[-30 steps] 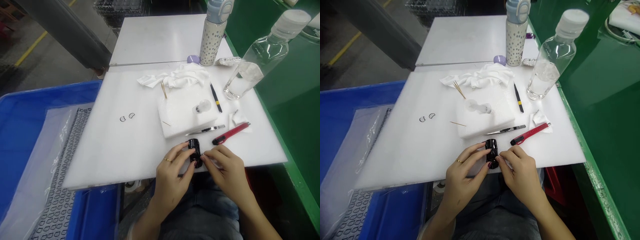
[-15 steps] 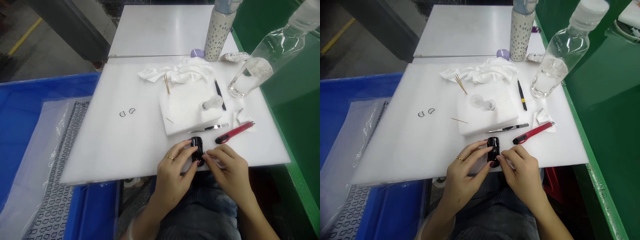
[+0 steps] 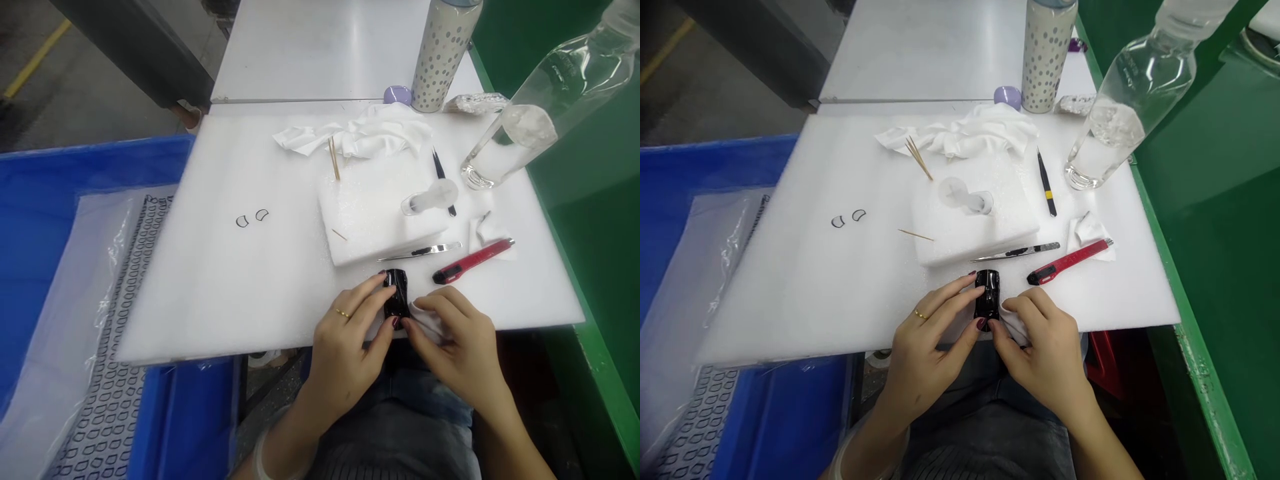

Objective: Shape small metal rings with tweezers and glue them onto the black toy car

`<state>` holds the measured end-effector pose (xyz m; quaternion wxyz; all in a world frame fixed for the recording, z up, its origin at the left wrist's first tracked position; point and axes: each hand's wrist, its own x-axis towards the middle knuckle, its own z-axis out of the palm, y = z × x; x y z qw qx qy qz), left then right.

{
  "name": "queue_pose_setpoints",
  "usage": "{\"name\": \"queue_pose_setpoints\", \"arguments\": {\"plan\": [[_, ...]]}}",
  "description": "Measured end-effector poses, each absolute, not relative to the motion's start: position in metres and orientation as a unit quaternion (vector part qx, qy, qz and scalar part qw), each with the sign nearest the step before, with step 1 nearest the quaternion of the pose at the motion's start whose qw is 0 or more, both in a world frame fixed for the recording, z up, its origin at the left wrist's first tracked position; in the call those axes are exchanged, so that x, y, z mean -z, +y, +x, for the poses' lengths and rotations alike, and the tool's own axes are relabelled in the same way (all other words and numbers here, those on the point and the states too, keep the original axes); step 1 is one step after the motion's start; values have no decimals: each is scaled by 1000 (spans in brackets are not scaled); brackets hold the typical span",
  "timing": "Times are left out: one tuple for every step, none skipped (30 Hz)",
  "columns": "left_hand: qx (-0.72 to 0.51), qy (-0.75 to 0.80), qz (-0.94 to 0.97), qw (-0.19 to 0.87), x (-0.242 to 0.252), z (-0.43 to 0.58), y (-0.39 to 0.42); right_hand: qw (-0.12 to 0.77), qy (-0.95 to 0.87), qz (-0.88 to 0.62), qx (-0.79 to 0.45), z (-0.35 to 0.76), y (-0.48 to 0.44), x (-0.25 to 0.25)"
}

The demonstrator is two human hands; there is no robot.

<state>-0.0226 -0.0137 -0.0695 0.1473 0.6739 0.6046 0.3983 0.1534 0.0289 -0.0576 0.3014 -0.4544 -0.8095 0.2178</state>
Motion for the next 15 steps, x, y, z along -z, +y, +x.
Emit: {"name": "queue_pose_setpoints", "arguments": {"plan": [[-398,604,675,146,69,-22,-14,304,-809,-456,-215,153,29,58],[-398,604,675,145,69,-22,-14,307,-808,-457,-211,152,28,58],[-399,604,675,144,69,-22,-14,311,-807,-457,-205,152,28,59],[-400,604,675,143,70,-21,-13,315,-807,-459,-200,151,27,59],[-400,604,674,142,70,-21,-13,319,-805,-461,-195,151,27,59],[-400,605,674,142,70,-20,-13,322,-804,-462,-190,150,27,60],[-400,606,672,143,70,-20,-13,326,-802,-465,-185,150,27,60],[-400,608,671,143,70,-20,-12,328,-801,-467,-182,149,27,61],[-399,610,670,143,70,-20,-12,329,-800,-468,-179,149,28,61],[-398,611,669,143,70,-19,-12,330,-799,-470,-177,148,28,61],[-398,613,667,142,70,-19,-12,332,-798,-471,-176,148,28,61],[-398,615,666,142,70,-19,-12,334,-797,-472,-175,147,29,61],[-398,616,665,142,70,-18,-12,335,-796,-473,-175,147,29,61],[-397,617,664,143,70,-18,-12,336,-795,-473,-176,147,29,61],[-396,619,662,144,70,-18,-11,338,-794,-474,-178,147,28,61]]}}
